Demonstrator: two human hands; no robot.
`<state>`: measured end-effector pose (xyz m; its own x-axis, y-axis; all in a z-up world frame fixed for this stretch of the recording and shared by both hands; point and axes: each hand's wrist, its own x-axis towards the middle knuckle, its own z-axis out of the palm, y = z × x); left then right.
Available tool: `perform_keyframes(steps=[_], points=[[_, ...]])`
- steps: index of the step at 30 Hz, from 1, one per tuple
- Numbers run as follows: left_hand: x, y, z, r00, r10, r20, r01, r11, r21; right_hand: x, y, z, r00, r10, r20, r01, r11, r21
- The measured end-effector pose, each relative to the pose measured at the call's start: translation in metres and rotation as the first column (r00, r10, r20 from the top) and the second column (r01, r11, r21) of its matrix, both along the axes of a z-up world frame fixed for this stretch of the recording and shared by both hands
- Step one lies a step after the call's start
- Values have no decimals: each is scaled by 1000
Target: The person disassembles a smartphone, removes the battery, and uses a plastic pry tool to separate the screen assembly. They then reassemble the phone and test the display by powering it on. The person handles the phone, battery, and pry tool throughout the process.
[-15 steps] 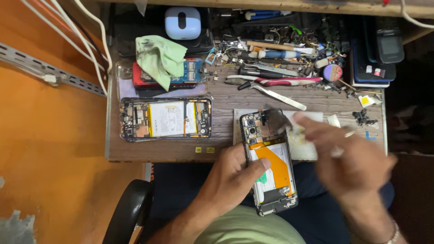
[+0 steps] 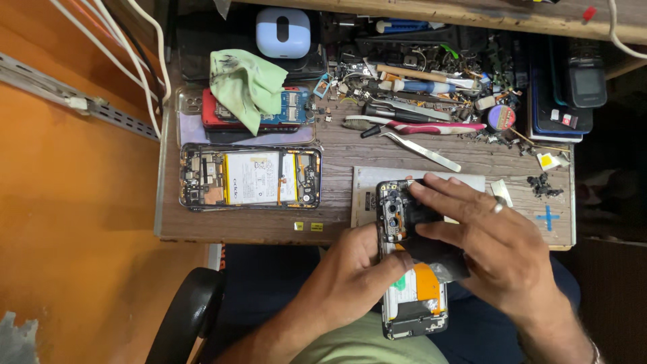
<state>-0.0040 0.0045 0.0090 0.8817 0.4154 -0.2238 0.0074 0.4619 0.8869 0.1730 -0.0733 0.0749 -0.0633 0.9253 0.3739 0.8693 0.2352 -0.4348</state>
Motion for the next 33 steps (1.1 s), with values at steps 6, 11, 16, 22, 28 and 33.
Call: perform_keyframes(steps=[6, 11, 16, 22, 28, 33], points=[[-1, -3, 0, 999, -21, -49, 19, 999, -30, 5, -8, -1, 995, -65, -77, 61, 996, -58], [-2, -5, -1, 999, -19, -27, 16, 996, -90, 7, -13, -12, 841, -227, -491, 263, 965, 5], [-3, -3, 1, 1000, -17, 14, 17, 1000, -2, 4, -17, -9, 797, -321, -512, 383, 923, 18], [-2, -4, 3, 999, -39, -27, 38, 999, -30, 1, -13, -5, 966, -160, -204, 176, 982, 64], [-1, -6, 3, 1000, -15, -14, 15, 1000, 4, -3, -13, -16, 987, -105, -123, 109, 994, 28], [-2, -5, 4, 999, -39, -27, 37, 997, -70, 3, -15, -11, 975, -117, -191, 119, 993, -3]])
